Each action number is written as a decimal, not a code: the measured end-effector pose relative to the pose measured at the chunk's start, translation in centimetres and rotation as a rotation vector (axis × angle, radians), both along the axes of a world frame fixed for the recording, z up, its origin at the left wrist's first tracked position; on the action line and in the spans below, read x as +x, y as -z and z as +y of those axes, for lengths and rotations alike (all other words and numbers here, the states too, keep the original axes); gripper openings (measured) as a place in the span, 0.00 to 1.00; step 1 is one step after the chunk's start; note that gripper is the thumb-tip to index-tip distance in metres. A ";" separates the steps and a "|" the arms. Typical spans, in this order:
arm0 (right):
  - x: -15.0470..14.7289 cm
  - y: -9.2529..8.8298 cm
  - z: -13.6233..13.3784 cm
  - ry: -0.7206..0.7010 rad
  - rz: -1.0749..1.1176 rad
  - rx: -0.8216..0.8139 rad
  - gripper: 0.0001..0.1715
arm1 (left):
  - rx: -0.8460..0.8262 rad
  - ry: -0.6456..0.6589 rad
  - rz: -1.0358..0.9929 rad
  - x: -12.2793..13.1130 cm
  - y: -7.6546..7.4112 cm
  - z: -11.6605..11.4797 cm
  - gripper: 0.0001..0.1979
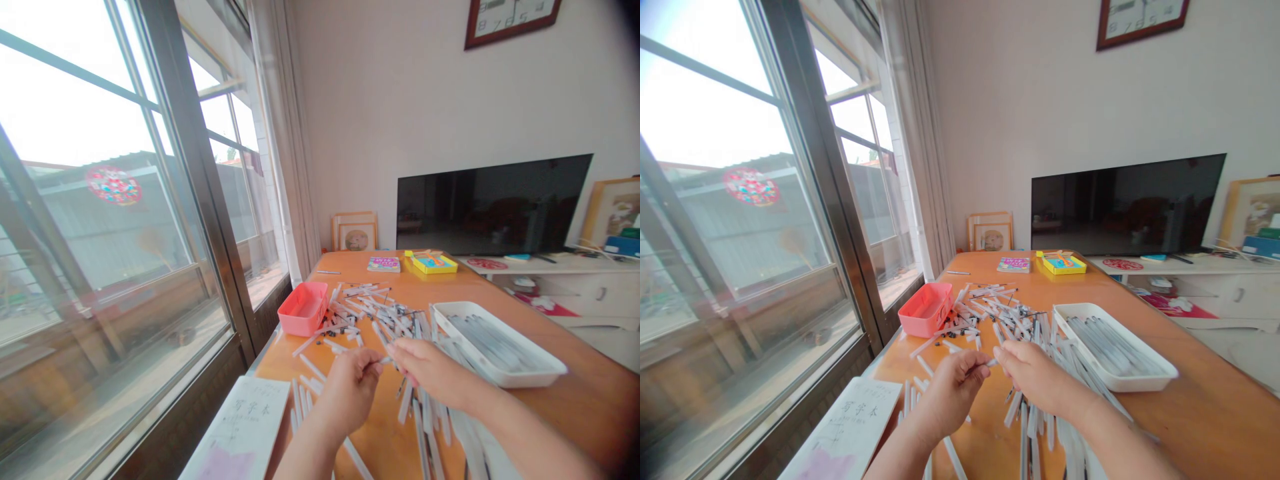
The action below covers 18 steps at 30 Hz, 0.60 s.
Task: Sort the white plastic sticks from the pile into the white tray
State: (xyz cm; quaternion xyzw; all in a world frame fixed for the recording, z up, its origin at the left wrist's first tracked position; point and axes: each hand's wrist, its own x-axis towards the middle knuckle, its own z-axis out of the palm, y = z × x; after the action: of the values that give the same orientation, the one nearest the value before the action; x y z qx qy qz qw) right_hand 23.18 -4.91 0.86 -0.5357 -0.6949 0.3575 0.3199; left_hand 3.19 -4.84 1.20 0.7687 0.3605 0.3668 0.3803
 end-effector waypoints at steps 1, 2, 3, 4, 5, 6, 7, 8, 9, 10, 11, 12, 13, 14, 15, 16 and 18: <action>0.0 -0.1 0.0 0.009 0.014 -0.018 0.30 | -0.010 -0.002 0.000 0.0 0.0 0.0 0.13; 0.1 -0.2 0.0 0.018 0.026 -0.030 0.30 | -0.022 -0.009 0.000 -0.1 0.0 0.1 0.12; 0.2 -0.4 0.0 0.021 0.036 -0.036 0.30 | -0.032 -0.017 0.003 -0.1 0.1 0.2 0.12; 0.3 -0.6 -0.1 0.014 0.044 -0.034 0.29 | -0.039 -0.025 0.009 -0.2 0.2 0.3 0.11; 0.4 -0.9 -0.2 0.002 0.049 -0.024 0.26 | -0.040 -0.033 0.018 -0.2 0.4 0.4 0.10; 0.5 -1.1 -0.3 -0.013 0.046 -0.007 0.22 | -0.036 -0.037 0.030 -0.2 0.5 0.5 0.10; 0.5 -1.2 -0.4 -0.024 0.035 0.014 0.19 | -0.028 -0.041 0.043 -0.2 0.7 0.6 0.09; 0.5 -1.2 -0.4 -0.030 0.017 0.030 0.17 | -0.015 -0.043 0.055 -0.2 0.8 0.6 0.09; 0.5 -1.2 -0.4 -0.027 -0.007 0.045 0.16 | -0.002 -0.043 0.063 -0.2 0.9 0.6 0.09; 0.4 -1.0 -0.4 -0.017 -0.035 0.065 0.17 | 0.010 -0.044 0.067 -0.1 0.9 0.5 0.10; 0.3 -0.8 -0.4 -0.001 -0.066 0.091 0.19 | 0.023 -0.045 0.070 -0.1 0.9 0.4 0.10; 0.1 -0.5 -0.3 0.019 -0.097 0.118 0.21 | 0.036 -0.048 0.075 0.0 0.8 0.4 0.10; 0.0 -0.2 -0.3 0.042 -0.125 0.143 0.23 | 0.052 -0.052 0.078 0.1 0.7 0.3 0.11; -0.2 0.0 -0.2 0.063 -0.145 0.163 0.24 | 0.066 -0.053 0.081 0.2 0.6 0.3 0.11; -0.3 0.2 -0.1 0.078 -0.155 0.172 0.25 | 0.080 -0.056 0.081 0.2 0.5 0.2 0.11; -0.3 0.4 0.0 0.083 -0.153 0.162 0.26 | 0.090 -0.058 0.080 0.2 0.5 0.2 0.11; -0.3 0.4 0.2 0.077 -0.116 0.108 0.29 | 0.093 -0.071 0.075 0.3 0.6 0.3 0.10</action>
State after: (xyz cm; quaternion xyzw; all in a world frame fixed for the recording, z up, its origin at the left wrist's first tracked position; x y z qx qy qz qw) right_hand 22.92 -4.70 0.47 -0.5639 -0.7093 0.2752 0.3212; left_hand 3.45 -4.52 0.61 0.7854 0.3841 0.3672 0.3174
